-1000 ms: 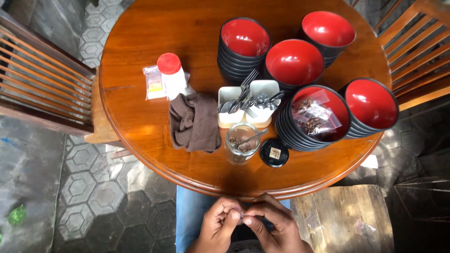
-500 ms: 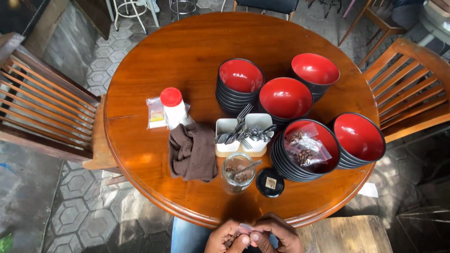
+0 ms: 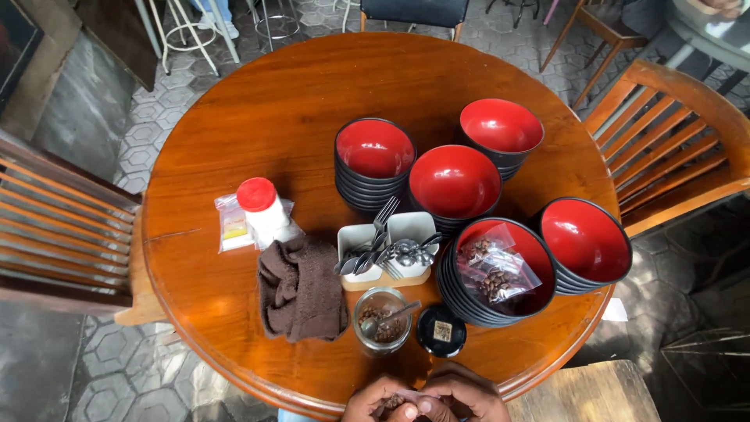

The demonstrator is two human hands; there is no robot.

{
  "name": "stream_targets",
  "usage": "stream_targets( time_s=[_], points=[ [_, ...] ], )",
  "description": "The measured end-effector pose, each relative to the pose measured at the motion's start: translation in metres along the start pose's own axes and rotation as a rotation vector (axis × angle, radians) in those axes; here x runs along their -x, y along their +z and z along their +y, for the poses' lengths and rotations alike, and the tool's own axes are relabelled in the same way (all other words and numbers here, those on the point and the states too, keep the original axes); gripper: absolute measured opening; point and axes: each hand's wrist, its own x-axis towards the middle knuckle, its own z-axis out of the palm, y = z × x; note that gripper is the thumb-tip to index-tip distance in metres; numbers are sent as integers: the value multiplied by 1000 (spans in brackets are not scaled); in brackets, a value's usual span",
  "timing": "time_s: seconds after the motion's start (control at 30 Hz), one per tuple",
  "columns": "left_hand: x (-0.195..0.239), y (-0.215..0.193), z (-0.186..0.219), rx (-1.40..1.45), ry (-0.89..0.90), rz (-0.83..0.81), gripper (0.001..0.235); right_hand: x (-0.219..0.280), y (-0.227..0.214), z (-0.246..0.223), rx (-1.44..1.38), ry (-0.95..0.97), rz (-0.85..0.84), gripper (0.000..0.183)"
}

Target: Scooping coffee beans from a glass jar into small plastic bags using a spoon and sealing them.

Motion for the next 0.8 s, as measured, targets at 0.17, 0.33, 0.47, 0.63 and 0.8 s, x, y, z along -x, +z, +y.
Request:
stream_targets(
  time_s=[0.17,0.33,0.47,0.63,0.8],
  points=[
    [-14,-1,16,-103,204,-155,31,-7,-5,-9,79,-82,86,21],
    [-20,-3,3,-223,347,-194,34,6,-18,12,139,-75,101,21],
    [-17,0,-1,-176,301,-82,20,5,-26,-5,175,-118,204,25],
    [-19,-1,-13,-65,330,-79,16,-6,-30,-33,179,-203,302,23],
    [-22,2,-21,-381,254,50,33,-17,-34,-36,250,-263,607,17]
  ],
)
